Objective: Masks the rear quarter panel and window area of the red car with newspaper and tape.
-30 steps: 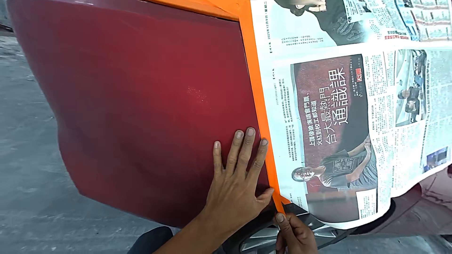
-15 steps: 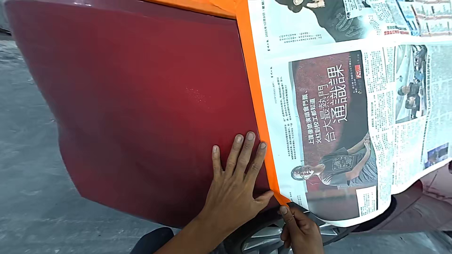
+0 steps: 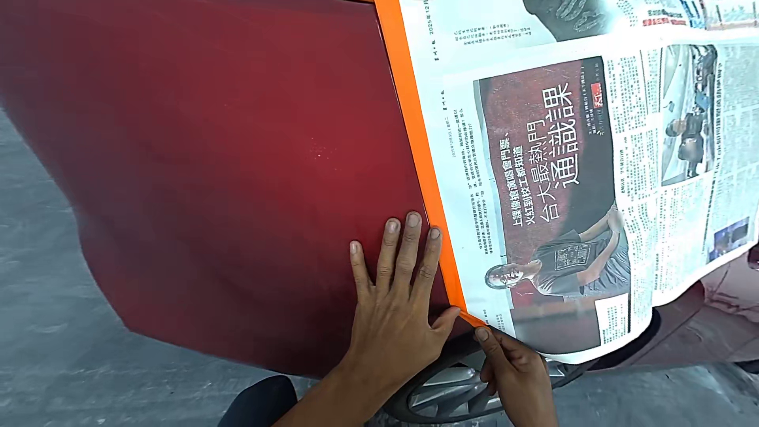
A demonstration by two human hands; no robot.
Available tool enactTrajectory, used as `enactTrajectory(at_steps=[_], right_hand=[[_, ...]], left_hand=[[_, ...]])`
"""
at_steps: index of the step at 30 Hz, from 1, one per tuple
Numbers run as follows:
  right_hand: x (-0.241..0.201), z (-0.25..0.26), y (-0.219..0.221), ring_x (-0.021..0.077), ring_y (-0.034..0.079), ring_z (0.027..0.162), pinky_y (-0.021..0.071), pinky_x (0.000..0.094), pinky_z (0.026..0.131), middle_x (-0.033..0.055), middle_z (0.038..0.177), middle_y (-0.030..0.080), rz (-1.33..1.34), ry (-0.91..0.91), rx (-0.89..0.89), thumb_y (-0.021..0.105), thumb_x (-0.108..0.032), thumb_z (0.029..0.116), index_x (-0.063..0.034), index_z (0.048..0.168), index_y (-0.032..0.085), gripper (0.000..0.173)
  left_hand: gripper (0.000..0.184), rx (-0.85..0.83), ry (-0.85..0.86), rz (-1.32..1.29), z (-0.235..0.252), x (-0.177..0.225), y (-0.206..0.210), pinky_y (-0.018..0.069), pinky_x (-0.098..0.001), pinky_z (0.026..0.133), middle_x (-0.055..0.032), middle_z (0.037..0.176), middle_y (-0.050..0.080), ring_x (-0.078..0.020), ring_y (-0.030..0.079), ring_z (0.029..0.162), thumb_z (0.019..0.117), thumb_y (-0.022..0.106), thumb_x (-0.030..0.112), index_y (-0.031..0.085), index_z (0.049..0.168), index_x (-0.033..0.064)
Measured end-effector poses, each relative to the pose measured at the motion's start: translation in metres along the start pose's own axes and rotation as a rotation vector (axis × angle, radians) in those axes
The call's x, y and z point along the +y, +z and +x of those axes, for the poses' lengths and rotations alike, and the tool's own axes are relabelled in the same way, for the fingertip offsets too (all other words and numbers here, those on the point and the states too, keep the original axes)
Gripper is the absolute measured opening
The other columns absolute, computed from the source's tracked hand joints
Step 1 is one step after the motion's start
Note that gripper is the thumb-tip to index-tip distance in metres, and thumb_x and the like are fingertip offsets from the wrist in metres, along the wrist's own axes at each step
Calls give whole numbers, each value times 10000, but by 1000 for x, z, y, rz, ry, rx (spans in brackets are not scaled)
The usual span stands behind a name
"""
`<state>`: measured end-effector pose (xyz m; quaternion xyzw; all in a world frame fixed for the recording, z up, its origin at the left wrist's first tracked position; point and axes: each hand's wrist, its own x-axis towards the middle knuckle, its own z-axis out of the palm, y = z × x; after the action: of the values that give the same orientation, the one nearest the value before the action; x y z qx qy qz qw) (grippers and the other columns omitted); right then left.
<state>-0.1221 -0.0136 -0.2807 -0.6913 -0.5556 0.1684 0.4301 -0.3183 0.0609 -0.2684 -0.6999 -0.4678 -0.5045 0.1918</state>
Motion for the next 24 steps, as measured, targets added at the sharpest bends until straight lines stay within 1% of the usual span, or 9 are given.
enactTrajectory(at_steps=[3,6,11,15,18,20,24], right_hand=[[0,1,-2,98,588,427,508,299,418,-23,552,643,-2,-29,-14,605,-377,1017,-118,926,779,325],[0,-1,-4,97,597,436,514,289,423,-18,560,648,5,-36,-30,607,-365,1021,-108,929,772,319],[1,1,-4,96,588,429,500,281,416,-14,556,647,41,-20,-41,610,-342,1023,-104,934,775,303],[0,1,-8,89,589,430,496,259,409,-2,562,656,98,2,-56,633,-288,1019,-78,976,785,263],[2,-1,-8,91,584,432,490,256,406,6,560,647,124,-19,-74,620,-267,1024,-69,931,767,263],[3,0,-5,90,576,420,477,253,388,7,554,640,142,-24,-68,615,-262,1025,-69,915,760,265],[0,0,-6,81,575,416,484,247,395,-1,548,643,153,-24,-23,627,-223,1014,-57,935,781,239]], left_hand=[[1082,18,8,6,0,-1,1,-35,-693,1208,-61,1736,20,-263,-39,1595,832,598,724,164,1660,179],[1049,25,15,4,-2,-1,3,-28,-691,1211,-56,1737,15,-261,-42,1595,857,580,710,161,1660,180],[1014,33,18,7,-5,-1,5,-20,-688,1214,-46,1737,31,-260,-29,1595,876,562,702,170,1660,191],[961,29,6,9,-8,0,6,-24,-671,1220,-38,1736,59,-251,-20,1596,902,531,698,212,1652,189],[930,24,-1,3,-10,1,7,-18,-672,1220,-32,1736,60,-248,-13,1596,922,516,685,209,1653,198],[885,43,-9,-8,-14,4,10,-18,-668,1223,-26,1734,79,-245,-2,1596,939,514,654,237,1647,200],[780,60,-21,-14,-24,8,16,1,-651,1227,-16,1728,131,-253,34,1595,997,453,616,281,1635,202]])
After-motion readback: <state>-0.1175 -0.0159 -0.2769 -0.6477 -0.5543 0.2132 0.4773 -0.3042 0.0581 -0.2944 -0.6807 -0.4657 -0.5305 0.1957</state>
